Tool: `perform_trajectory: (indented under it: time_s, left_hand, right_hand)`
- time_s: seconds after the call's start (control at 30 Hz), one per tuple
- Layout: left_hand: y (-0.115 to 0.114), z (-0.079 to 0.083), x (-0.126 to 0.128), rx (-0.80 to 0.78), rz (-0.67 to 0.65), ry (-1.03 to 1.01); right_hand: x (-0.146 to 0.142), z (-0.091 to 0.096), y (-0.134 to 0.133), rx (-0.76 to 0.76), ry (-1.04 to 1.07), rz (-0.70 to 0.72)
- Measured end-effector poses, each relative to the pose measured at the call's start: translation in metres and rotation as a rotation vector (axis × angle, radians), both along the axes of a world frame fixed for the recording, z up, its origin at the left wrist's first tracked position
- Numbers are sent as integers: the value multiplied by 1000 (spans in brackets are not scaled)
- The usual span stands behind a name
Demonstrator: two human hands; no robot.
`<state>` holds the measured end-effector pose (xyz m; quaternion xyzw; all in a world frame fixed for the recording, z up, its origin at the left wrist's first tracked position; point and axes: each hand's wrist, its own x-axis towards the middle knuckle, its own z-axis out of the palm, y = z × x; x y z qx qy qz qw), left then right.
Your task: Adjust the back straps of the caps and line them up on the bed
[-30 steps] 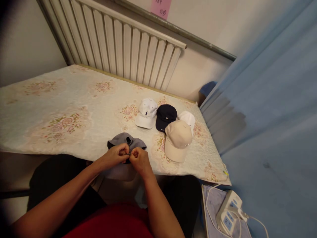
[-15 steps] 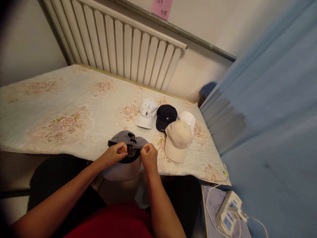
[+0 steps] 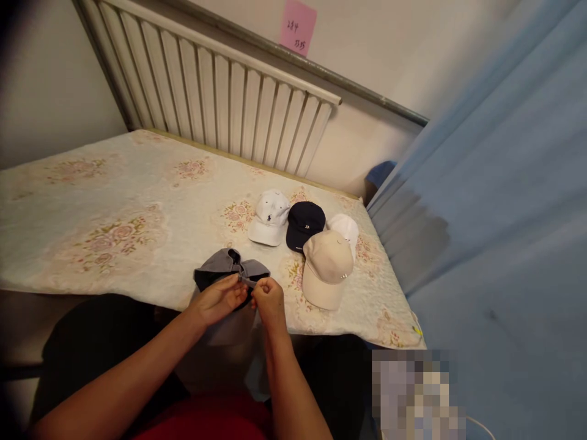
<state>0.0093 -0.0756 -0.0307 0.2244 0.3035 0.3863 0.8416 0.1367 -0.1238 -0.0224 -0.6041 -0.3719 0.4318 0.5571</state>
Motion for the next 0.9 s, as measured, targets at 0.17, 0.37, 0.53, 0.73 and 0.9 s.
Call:
perform_trajectory:
  time_s: [0.17, 0.37, 0.53, 0.73, 0.9]
  left_hand:
    - [2, 2, 5, -43, 57, -120]
    - [1, 6, 2, -10, 124, -121]
    - [0, 12, 1, 71, 145, -79]
    - [-5, 16, -6, 158, 128, -25]
    - [-5, 21, -18, 242, 45, 43]
  right_hand:
    - [1, -2, -1, 3, 57, -14]
    - [-1, 0, 2, 22, 125, -34]
    - [-6, 7, 1, 35, 168, -1]
    - [-11, 17, -1, 30, 99, 39]
    - [-12, 30, -3, 35, 6, 37]
